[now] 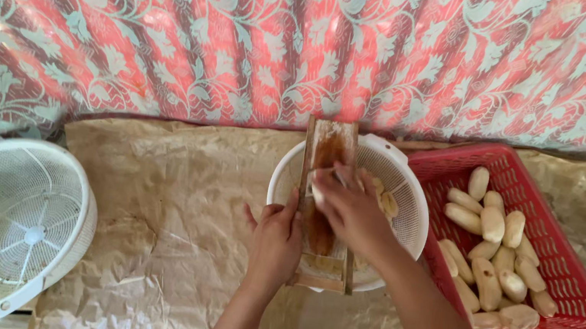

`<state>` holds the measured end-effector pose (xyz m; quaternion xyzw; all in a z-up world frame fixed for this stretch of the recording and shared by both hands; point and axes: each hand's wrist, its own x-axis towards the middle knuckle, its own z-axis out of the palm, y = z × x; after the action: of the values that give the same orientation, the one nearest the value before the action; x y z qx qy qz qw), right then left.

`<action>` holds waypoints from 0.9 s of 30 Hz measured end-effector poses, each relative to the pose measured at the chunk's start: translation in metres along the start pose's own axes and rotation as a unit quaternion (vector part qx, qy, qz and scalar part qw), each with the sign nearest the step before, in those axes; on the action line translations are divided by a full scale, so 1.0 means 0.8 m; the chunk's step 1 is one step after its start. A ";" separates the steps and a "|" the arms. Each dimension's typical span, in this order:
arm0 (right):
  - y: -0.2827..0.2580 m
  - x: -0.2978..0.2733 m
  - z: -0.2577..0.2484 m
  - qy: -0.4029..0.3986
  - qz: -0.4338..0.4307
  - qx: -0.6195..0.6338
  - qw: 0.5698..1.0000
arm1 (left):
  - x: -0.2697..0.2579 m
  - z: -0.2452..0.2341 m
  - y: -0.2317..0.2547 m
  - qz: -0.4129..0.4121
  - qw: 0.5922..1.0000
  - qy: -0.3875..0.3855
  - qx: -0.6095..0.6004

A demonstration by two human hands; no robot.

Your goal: The person slices root vegetables using a wooden mandoline slicer over a plastic colander, picking up items one at a time from a red basket.

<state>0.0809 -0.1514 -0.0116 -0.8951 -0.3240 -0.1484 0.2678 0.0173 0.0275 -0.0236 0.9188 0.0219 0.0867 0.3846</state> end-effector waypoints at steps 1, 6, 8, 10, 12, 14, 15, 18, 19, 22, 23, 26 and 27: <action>-0.018 -0.027 -0.005 -0.013 -0.002 0.005 1.000 | 0.000 0.001 -0.001 0.005 1.000 -0.002 -0.013; -0.039 -0.069 -0.011 -0.078 0.001 -0.009 0.997 | 0.003 0.002 0.000 0.028 0.999 0.011 -0.014; -0.001 -0.028 0.006 -0.016 0.018 0.013 1.000 | -0.001 -0.001 -0.002 0.019 0.999 -0.006 -0.046; 0.037 0.026 0.016 -0.006 0.039 -0.040 0.998 | -0.003 -0.003 -0.002 0.010 0.999 -0.010 -0.042; 0.058 0.071 0.013 0.000 0.041 -0.056 0.998 | 0.004 -0.003 0.004 0.011 0.999 -0.009 -0.039; 0.052 0.074 0.013 0.000 0.046 -0.064 0.997 | 0.001 -0.004 0.005 0.006 1.000 -0.007 -0.019; 0.043 0.061 0.010 0.002 0.048 -0.026 0.999 | 0.002 -0.003 0.006 0.005 1.000 -0.003 -0.021; -0.003 -0.005 -0.005 -0.020 -0.008 -0.014 1.000 | -0.001 -0.003 0.004 0.009 1.000 -0.002 -0.028; -0.023 -0.031 -0.010 -0.025 -0.023 -0.001 0.999 | -0.001 -0.002 0.003 0.007 0.999 -0.003 -0.035; -0.053 -0.063 -0.019 -0.053 -0.025 0.003 0.998 | 0.000 -0.003 0.002 0.015 0.999 0.002 -0.038; -0.055 -0.069 -0.019 -0.078 -0.011 -0.007 0.997 | -0.001 -0.001 0.002 0.025 0.999 0.006 -0.036; -0.007 -0.014 0.004 -0.035 0.042 -0.005 0.999 | -0.001 0.003 -0.004 0.024 0.999 0.010 -0.033; 0.010 0.013 0.011 -0.019 0.041 -0.013 0.999 | -0.001 0.004 -0.005 0.026 0.999 0.012 -0.033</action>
<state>0.0948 -0.1466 -0.0170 -0.9139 -0.2900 -0.1241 0.2557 0.0175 0.0279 -0.0287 0.9049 0.0001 0.1083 0.4116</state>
